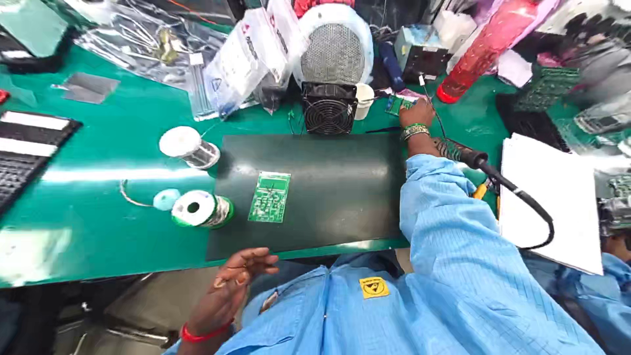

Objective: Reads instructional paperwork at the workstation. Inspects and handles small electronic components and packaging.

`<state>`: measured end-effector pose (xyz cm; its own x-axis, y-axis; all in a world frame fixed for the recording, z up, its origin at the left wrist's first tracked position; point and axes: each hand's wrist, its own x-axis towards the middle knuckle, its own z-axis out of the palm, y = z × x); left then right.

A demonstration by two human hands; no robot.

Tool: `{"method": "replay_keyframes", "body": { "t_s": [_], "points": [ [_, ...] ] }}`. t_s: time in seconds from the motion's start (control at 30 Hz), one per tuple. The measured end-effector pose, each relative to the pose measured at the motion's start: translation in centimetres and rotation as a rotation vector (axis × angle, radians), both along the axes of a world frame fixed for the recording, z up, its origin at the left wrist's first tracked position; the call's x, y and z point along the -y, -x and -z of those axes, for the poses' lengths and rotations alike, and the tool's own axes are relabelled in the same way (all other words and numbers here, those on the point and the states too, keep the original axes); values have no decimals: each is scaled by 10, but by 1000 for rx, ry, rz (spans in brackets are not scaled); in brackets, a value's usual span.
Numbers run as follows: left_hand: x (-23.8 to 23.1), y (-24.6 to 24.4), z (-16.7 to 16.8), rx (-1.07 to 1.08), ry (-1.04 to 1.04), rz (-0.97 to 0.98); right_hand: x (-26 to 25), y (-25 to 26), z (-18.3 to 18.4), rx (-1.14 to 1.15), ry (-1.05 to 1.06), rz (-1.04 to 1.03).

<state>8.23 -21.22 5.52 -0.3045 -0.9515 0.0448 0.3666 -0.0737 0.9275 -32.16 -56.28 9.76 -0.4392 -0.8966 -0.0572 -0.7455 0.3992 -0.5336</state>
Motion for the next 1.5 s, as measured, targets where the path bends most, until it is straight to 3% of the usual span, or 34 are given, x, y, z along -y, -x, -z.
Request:
{"method": "replay_keyframes", "body": {
  "t_s": [0.17,0.4,0.6,0.73,0.97,1.07,1.27,1.37,1.5],
  "points": [
    [7,0,4,0,-52,-10,35,8,3,-25,-128,135],
    [8,-7,-3,-20,-21,45,43,16,-5,56,-156,175],
    [4,-9,-1,-39,-14,44,27,6,-16,205,-81,152],
    [-4,-10,0,-65,1,68,10,-2,-27,312,102,204],
    [-18,-12,-10,-26,51,86,-63,4,-66,216,340,29],
    [-21,-13,-11,-26,56,77,-110,13,-62,413,386,-153],
    [-9,5,-18,3,67,177,-195,-43,-29,945,-44,-492],
    [-1,20,-25,64,68,179,-213,-74,0,808,-191,-631],
    [4,37,-27,191,121,-9,-231,-87,10,297,12,-751]
  ]
}}
